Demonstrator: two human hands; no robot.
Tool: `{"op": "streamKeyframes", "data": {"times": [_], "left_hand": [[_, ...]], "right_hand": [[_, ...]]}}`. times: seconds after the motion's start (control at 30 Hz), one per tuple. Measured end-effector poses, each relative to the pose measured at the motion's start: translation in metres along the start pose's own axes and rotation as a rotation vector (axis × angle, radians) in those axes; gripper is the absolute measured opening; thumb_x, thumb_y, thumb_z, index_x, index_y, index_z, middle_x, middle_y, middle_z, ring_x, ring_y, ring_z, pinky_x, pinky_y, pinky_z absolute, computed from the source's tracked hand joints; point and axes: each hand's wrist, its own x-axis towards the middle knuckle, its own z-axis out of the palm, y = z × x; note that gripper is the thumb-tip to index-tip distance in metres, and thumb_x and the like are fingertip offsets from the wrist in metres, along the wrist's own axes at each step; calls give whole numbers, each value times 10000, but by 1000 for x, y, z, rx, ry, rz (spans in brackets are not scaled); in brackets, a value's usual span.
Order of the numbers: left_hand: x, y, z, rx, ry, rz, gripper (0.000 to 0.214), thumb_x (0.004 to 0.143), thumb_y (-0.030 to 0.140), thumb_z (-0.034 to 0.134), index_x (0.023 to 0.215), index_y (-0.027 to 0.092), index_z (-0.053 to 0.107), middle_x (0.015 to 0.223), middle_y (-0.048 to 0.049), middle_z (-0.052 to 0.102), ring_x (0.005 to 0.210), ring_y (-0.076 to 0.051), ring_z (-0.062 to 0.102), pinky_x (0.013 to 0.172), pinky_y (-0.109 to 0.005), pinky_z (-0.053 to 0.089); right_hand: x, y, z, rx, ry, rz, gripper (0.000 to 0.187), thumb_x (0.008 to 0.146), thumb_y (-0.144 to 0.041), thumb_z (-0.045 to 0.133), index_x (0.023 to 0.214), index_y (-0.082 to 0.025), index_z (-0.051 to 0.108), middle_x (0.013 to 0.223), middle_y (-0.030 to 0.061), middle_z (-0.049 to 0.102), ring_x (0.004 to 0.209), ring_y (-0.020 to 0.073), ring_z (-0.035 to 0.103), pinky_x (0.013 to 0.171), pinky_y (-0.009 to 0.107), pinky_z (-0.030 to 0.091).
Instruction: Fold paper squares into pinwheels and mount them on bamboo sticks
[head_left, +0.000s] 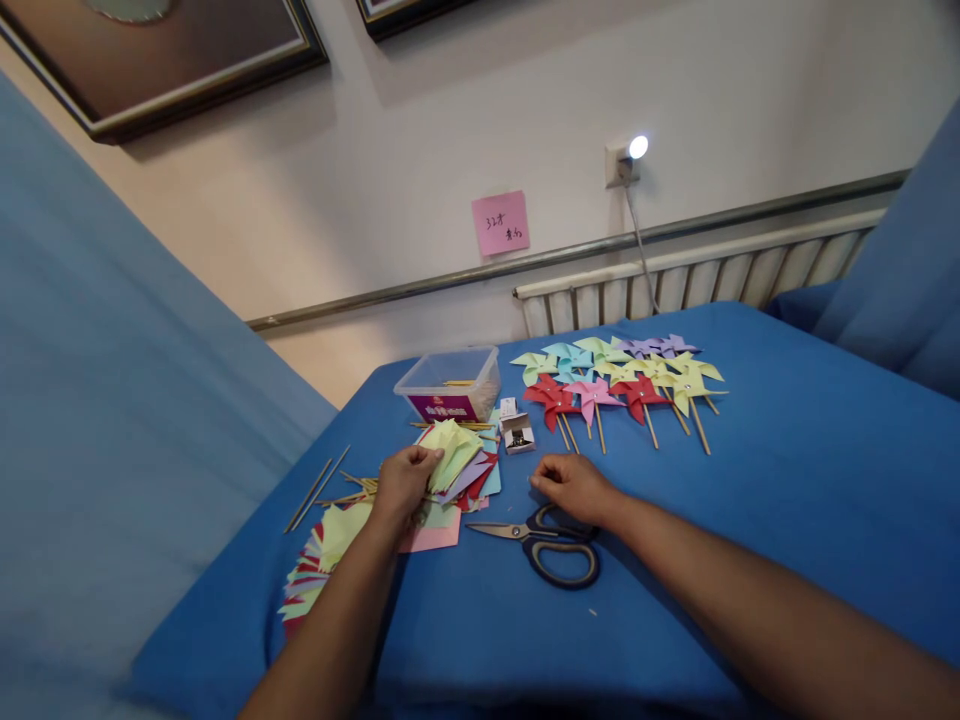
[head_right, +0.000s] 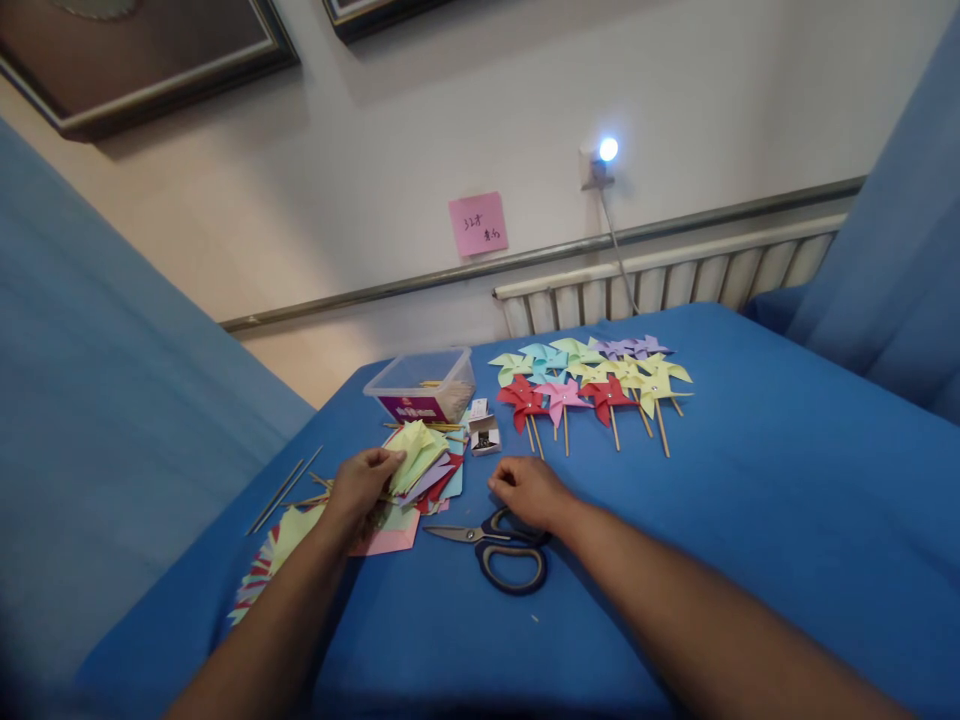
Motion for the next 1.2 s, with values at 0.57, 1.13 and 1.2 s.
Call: {"op": "streamKeyframes", "data": {"times": [0.57,1.13,1.2], "left_hand": [[-14,61,-7,-166,475,194,220,763,393,575,847,189,567,902,-53,697,804,-178,645,736,-279,493],[-32,95,91,-911,-306,-56,426,576,336,818,896,140,617,713,-34,711,568,-162,644,589,-279,513],[-35,91,93,-1047,-388,-99,436,604,316,812,958,127,640,823,-73,734,673,-187,678,672,-304,533]], "right_hand": [[4,0,1,83,75,10,199,821,-327,550,702,-183,618,650,-8,638,614,133,559,568,238,390],[13,-6,-29,748,391,130,402,651,-540,757,704,-163,631,568,-17,576,500,108,463,489,244,341],[13,-5,-27,794,410,152,375,650,-508,768,684,-165,622,513,-41,525,465,91,414,465,234,304]]}}
